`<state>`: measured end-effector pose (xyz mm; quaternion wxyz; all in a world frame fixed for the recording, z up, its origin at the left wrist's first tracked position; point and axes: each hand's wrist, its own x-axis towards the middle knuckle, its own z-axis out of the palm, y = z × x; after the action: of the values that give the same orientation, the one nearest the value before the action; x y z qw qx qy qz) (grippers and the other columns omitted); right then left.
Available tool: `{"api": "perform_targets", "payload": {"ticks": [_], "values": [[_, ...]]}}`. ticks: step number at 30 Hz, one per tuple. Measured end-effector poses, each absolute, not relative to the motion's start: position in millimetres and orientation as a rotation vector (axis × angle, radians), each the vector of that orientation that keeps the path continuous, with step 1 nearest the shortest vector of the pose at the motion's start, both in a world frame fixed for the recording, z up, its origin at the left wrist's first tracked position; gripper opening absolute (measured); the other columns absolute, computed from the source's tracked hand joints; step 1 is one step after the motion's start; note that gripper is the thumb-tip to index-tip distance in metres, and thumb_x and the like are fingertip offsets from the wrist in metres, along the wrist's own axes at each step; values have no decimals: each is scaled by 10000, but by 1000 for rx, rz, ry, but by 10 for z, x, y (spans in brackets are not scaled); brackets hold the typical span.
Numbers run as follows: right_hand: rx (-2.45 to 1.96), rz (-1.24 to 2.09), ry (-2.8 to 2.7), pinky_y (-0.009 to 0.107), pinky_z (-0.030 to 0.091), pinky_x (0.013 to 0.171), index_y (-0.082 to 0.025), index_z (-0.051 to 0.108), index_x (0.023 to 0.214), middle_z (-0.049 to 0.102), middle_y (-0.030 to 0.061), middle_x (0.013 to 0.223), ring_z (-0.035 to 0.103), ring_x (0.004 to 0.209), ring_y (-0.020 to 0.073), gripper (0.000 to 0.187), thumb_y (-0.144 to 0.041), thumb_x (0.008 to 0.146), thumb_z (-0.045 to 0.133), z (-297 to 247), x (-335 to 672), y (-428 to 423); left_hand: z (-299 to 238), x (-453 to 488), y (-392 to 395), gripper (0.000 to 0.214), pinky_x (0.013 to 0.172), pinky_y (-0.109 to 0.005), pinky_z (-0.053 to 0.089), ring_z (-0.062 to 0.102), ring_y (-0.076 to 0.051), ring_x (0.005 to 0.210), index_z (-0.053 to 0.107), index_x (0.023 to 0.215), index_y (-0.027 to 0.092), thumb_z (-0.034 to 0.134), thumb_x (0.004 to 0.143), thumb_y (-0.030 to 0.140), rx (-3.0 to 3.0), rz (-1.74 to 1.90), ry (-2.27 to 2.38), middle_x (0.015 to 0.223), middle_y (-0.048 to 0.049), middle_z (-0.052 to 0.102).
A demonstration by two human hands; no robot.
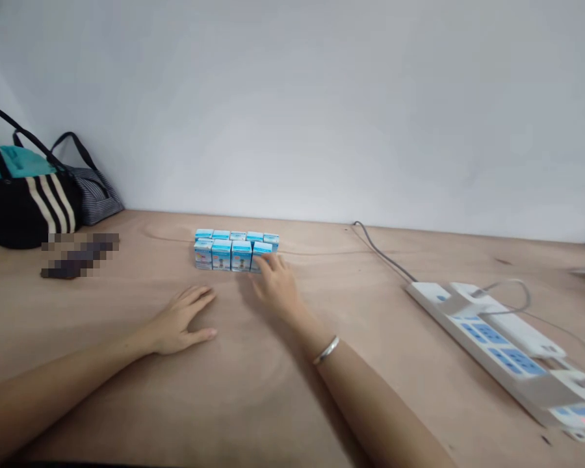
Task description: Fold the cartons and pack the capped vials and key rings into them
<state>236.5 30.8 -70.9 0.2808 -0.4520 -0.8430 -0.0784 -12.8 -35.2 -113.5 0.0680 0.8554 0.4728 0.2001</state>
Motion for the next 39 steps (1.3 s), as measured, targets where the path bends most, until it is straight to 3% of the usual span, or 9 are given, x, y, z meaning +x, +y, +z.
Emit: {"api": "perform_targets", "payload": {"ticks": [3, 6, 9, 12, 19, 24, 29, 36, 39], "values": [[-1393, -373, -2164, 512, 394, 934, -132, 477, 1272, 463, 195, 1304, 439, 1152, 361, 480, -268, 818, 554, -685, 2397, 495, -1118, -117, -334, 746, 1088, -505, 290, 376, -320, 1305, 416, 1371, 199, 515, 778, 640, 2593, 601, 1410, 1404, -141, 440], [-1355, -347, -2155, 502, 372, 970, -115, 499, 1183, 455, 207, 1291, 406, 1189, 358, 417, -284, 807, 566, -759, 2411, 576, -1113, -122, -321, 734, 1081, -498, 301, 384, -318, 1300, 426, 1363, 214, 516, 776, 645, 2597, 608, 1406, 1401, -132, 446], [-1145, -206, -2116, 458, 386, 982, -142, 484, 1095, 475, 194, 1246, 427, 1188, 312, 318, -301, 825, 536, -857, 2425, 586, -1109, -130, -321, 738, 1085, -503, 292, 369, -323, 1310, 422, 1365, 211, 507, 778, 651, 2586, 580, 1412, 1412, -134, 430], [-1043, -51, -2008, 446, 447, 900, -191, 461, 1055, 528, 145, 1126, 515, 1062, 282, 266, -275, 814, 535, -875, 2453, 564, -1103, -141, -334, 736, 1089, -502, 293, 362, -327, 1315, 423, 1362, 205, 522, 775, 638, 2549, 558, 1405, 1420, -132, 418], [-798, 303, -1983, 402, 490, 827, -222, 476, 1106, 577, 91, 1067, 577, 949, 235, 392, -373, 788, 650, -632, 2393, 292, -950, -173, -309, 623, 1048, -434, 387, 469, -258, 1242, 371, 1358, 247, 597, 804, 421, 2413, 925, 1270, 1356, -88, 482], [-648, 517, -2144, 385, 502, 829, -221, 501, 1161, 577, 88, 1061, 567, 956, 217, 445, -396, 788, 671, -628, 2160, 92, -755, -56, -245, 621, 1001, -433, 426, 510, -255, 1177, 418, 1288, 236, 680, 744, 382, 2349, 1151, 1146, 1269, -85, 540], [-634, 569, -2245, 368, 503, 813, -219, 552, 1186, 589, 83, 1021, 553, 967, 214, 442, -390, 794, 667, -641, 2078, 16, -883, 72, -282, 506, 948, -401, 478, 575, -227, 1103, 458, 1199, 249, 678, 754, 347, 2153, 1229, 1095, 1183, -59, 591], [-769, 514, -2144, 338, 488, 757, -185, 666, 1020, 647, 75, 906, 595, 843, 204, 372, -415, 733, 716, -605, 2060, -6, -1098, 118, -300, 588, 944, -410, 484, 596, -222, 1099, 349, 1167, 243, 720, 714, 303, 1885, 1382, 1096, 1164, -76, 573], [-838, 583, -2068, 314, 485, 725, -183, 697, 907, 661, 57, 852, 606, 807, 198, 297, -446, 774, 658, -616, 2014, 7, -1110, 96, -301, 604, 947, -425, 479, 598, -223, 1100, 333, 1162, 254, 728, 706, 295, 1911, 1353, 1103, 1149, -65, 591]]}}
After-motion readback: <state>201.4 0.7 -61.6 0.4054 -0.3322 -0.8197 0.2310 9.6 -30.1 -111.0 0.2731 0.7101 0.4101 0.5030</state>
